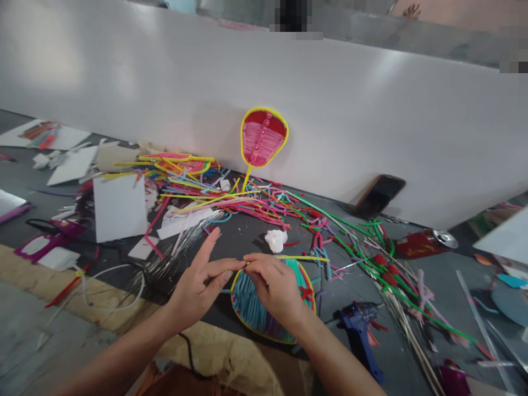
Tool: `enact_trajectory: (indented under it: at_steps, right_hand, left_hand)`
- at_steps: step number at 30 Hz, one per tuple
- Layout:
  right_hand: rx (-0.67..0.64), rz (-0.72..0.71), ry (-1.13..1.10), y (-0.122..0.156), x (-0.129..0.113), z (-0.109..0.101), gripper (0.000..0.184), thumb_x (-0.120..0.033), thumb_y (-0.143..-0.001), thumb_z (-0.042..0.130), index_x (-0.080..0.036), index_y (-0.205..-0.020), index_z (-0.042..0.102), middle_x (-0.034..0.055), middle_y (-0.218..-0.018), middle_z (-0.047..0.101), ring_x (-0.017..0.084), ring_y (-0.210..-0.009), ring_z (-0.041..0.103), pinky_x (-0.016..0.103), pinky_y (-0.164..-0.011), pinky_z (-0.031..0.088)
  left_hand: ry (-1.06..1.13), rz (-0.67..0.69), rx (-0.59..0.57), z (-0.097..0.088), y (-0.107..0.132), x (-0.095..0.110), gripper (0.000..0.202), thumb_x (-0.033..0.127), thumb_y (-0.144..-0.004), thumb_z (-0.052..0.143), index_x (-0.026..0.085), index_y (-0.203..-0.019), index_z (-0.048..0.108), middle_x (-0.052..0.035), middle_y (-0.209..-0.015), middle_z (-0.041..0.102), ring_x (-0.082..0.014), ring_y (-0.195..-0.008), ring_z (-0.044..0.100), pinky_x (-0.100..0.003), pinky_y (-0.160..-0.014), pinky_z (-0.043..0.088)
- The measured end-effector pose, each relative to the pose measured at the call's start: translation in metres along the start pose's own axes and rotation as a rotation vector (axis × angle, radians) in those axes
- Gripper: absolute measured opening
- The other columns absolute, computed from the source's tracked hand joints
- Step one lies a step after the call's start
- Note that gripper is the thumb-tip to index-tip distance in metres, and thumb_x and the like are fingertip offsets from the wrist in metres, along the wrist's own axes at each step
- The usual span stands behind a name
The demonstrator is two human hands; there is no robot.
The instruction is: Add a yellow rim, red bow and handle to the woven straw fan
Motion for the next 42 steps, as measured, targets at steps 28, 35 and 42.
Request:
enact_trajectory:
  at_steps: [28,35,42]
  right_hand:
    - [-0.032,0.285,0.119,0.046,0.054,-0.037,0.012,-0.018,-0.090,0.052,-0.023,-0.094,0.061,0.0030,-0.093,0.070,0.017,-0.086,0.067,0.028,-0.079,0.052]
    - [-0.036,0.285,0.115,0.048,0.055,-0.037,0.011,-0.019,-0.091,0.051,-0.023,-0.093,0.061,0.0038,-0.092,0.070,0.018,-0.086,0.067,0.029,-0.078,0.053]
    - [-0.033,0.298,0.084,0.045,0.050,-0.035,0.011,-0.020,-0.090,0.051,-0.023,-0.091,0.062,0.0044,-0.090,0.071,0.018,-0.084,0.068,0.030,-0.078,0.053]
  left_hand:
    - [0.511,-0.259,0.099,0.007,0.003,-0.036,0.081,0.019,-0.074,0.071,0.017,-0.140,0.023,0.0062,-0.068,0.060,-0.0174,-0.089,0.066,-0.034,-0.089,0.048]
    - [0.613,-0.337,0.098,0.008,0.002,-0.038,0.100,0.016,-0.068,0.075,0.016,-0.146,0.014,0.0070,-0.064,0.062,-0.0159,-0.081,0.066,-0.031,-0.085,0.049]
    - [0.400,-0.283,0.061,0.010,0.004,-0.041,0.096,0.029,-0.076,0.073,0.015,-0.150,0.013,-0.0014,-0.075,0.075,-0.0215,-0.088,0.070,-0.038,-0.092,0.051]
Point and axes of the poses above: each hand's wrist, its own y-axis away from the middle knuckle, its own z-axis out of the palm, x = y × z, the point moved 8 cm from there along -y, towards the middle knuckle
